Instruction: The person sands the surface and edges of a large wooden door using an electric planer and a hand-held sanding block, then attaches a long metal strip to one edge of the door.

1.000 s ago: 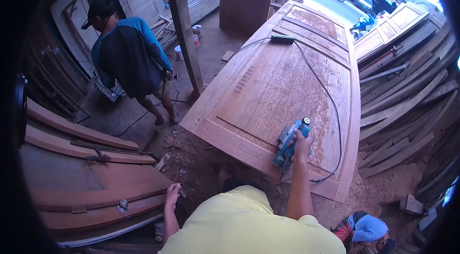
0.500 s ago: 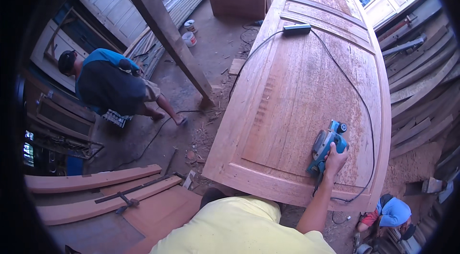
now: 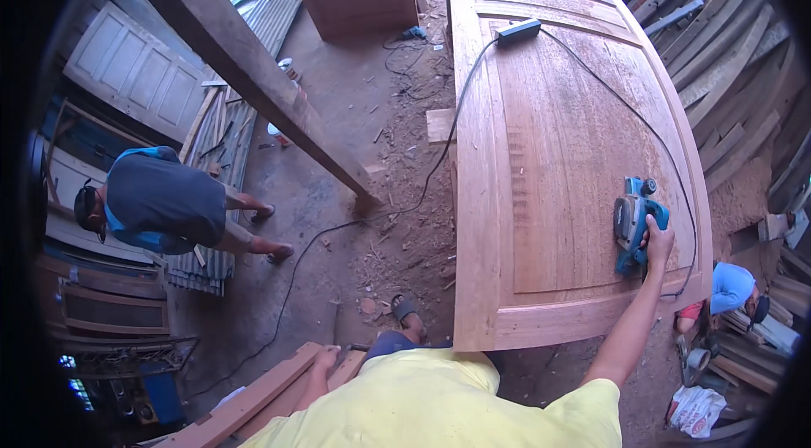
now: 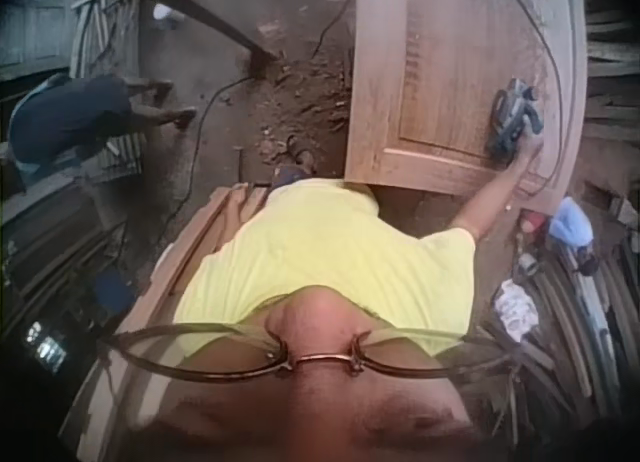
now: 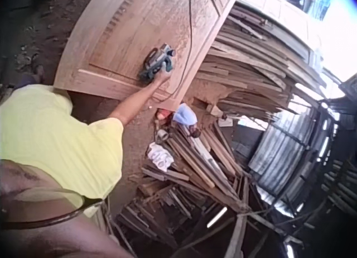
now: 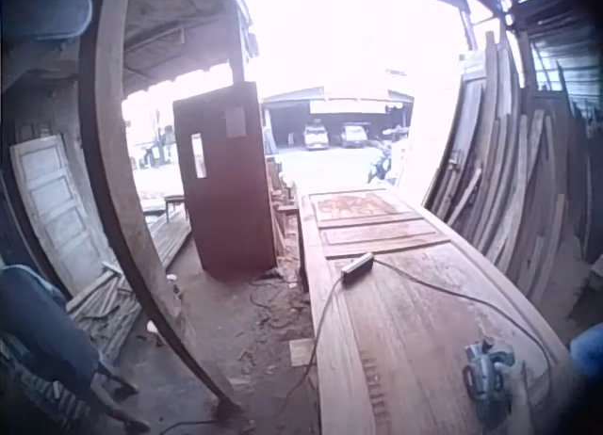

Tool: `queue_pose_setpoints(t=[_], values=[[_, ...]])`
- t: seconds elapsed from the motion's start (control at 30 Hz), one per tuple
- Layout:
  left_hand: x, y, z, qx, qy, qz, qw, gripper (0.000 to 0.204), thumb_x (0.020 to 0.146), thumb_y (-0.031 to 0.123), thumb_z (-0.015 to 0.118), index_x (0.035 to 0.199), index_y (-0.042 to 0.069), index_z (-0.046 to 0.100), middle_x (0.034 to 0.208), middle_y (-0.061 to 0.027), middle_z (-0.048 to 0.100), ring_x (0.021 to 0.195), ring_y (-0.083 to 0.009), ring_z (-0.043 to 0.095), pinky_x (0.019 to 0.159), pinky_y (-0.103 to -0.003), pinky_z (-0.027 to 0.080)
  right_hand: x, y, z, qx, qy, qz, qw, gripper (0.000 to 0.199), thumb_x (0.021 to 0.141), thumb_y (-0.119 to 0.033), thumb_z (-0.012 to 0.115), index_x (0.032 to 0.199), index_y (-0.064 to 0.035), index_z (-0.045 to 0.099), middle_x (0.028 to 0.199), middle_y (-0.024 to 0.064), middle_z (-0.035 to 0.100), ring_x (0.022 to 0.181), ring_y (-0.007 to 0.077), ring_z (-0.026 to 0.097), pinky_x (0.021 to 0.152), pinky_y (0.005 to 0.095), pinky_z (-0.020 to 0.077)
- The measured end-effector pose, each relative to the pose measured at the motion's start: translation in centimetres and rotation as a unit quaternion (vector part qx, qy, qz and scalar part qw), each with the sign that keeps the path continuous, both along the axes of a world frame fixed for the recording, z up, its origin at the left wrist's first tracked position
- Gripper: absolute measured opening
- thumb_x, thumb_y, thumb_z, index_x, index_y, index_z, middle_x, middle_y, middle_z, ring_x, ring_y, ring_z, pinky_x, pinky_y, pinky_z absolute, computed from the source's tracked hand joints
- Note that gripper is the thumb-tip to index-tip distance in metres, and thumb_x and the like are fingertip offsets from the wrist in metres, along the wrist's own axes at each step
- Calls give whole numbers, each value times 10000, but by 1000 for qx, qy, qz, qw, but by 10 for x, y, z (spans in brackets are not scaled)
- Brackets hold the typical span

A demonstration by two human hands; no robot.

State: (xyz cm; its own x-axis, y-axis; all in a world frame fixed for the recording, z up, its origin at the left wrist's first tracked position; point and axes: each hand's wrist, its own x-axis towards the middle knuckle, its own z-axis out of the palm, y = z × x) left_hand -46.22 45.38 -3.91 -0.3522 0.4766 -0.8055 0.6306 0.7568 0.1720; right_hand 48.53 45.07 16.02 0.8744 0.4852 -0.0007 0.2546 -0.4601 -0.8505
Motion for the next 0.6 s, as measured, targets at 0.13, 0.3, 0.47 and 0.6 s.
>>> queue_pose_setpoints(t=[0.13,0.3,0.47,0.6], values=[[-101,74,-8,195,8,52,979,321,1011,319,740,1199,60,778,1026,-100,784,940,-184,725,874,-382,572,-14,13,-12,-42,-31,-75,996,353,983,-380,783,866,-68,670,634,21,608,467,127,568,445,305,449],[-96,138,7,205,-15,94,974,312,1003,325,746,1174,68,784,1051,-96,788,967,-188,721,884,-388,566,-8,7,-24,-184,-124,-163,961,543,975,-566,744,1103,-40,708,830,134,736,727,298,721,725,447,568],[-95,170,-16,164,-20,90,982,311,978,317,771,1168,73,799,1113,-117,793,1061,-215,720,966,-395,553,6,10,-38,-233,-121,-189,946,741,968,-624,714,1422,-45,635,1358,260,702,1268,453,661,1093,544,488],[-80,199,-26,133,-24,99,986,315,982,304,765,1209,90,802,1182,-134,786,1152,-245,707,1034,-400,531,7,22,-23,-241,-84,-208,944,708,968,-562,742,1442,-48,629,1376,253,697,1290,454,648,1103,535,478]])
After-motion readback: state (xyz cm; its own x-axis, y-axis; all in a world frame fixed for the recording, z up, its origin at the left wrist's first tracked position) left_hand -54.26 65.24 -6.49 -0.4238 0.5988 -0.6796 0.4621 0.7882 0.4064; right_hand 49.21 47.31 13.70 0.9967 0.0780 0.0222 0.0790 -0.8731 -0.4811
